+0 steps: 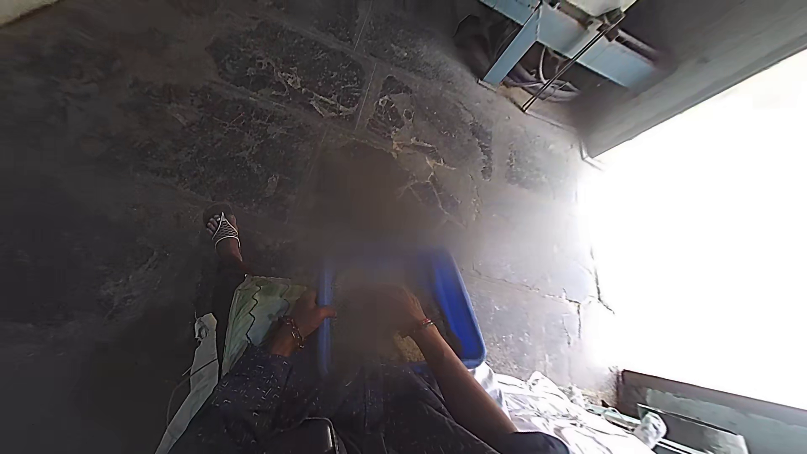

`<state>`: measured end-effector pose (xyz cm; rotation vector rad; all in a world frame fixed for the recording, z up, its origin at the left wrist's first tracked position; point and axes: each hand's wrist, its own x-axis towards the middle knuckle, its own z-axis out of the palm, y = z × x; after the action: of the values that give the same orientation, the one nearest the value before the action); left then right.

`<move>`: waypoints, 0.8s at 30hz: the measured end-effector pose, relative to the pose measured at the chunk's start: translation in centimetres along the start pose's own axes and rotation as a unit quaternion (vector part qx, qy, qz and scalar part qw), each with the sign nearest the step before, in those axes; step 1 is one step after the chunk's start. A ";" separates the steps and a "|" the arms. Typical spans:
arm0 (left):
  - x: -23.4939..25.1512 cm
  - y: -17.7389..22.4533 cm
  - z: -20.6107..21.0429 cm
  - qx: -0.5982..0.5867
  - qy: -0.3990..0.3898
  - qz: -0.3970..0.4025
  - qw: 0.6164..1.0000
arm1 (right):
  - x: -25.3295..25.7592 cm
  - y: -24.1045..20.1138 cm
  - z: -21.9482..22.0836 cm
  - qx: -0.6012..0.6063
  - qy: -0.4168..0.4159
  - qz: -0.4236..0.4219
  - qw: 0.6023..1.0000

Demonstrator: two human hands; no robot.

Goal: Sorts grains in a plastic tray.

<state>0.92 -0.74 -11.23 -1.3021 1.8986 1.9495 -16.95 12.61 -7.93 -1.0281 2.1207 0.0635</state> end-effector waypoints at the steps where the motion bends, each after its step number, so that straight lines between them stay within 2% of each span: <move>1: 0.0 0.1 0.0 0.000 -0.002 0.000 1.000 | -0.1 0.0 0.0 -0.003 -0.003 -0.002 1.000; 9: -0.2 0.5 0.1 0.010 -0.004 -0.003 1.000 | -0.3 0.2 -0.1 -0.002 0.027 -0.012 1.000; 18: 0.1 0.2 0.0 0.010 -0.007 -0.008 1.000 | 0.3 0.1 -0.1 -0.012 -0.017 0.002 1.000; 24: -0.2 0.0 -0.1 0.003 -0.005 -0.002 1.000 | 0.1 -0.3 -0.1 -0.030 -0.011 0.008 0.999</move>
<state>1.16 -0.75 -11.09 -1.2930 1.8935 1.9431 -16.81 12.30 -7.82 -1.0417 2.1178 0.1473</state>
